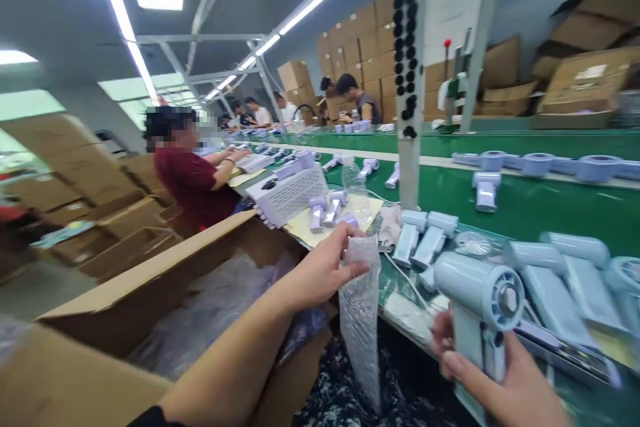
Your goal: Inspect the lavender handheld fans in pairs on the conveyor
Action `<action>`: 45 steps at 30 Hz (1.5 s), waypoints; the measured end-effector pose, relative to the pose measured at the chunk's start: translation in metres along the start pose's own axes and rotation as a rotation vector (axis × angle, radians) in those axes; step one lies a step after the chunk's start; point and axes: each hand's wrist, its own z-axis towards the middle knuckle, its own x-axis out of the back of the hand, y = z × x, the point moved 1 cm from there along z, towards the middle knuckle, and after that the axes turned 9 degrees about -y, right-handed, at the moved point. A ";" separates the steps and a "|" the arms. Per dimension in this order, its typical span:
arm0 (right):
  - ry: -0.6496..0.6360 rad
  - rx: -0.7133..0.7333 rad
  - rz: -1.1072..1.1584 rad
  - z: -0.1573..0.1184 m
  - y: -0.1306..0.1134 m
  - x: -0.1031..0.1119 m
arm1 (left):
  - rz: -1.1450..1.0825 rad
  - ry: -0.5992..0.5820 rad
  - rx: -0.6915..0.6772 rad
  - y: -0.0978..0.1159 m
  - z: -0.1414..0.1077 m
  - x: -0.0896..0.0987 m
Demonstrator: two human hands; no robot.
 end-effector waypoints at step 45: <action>0.419 0.049 -0.951 -0.047 0.002 0.093 | -0.551 -0.515 -0.111 0.072 0.142 -0.138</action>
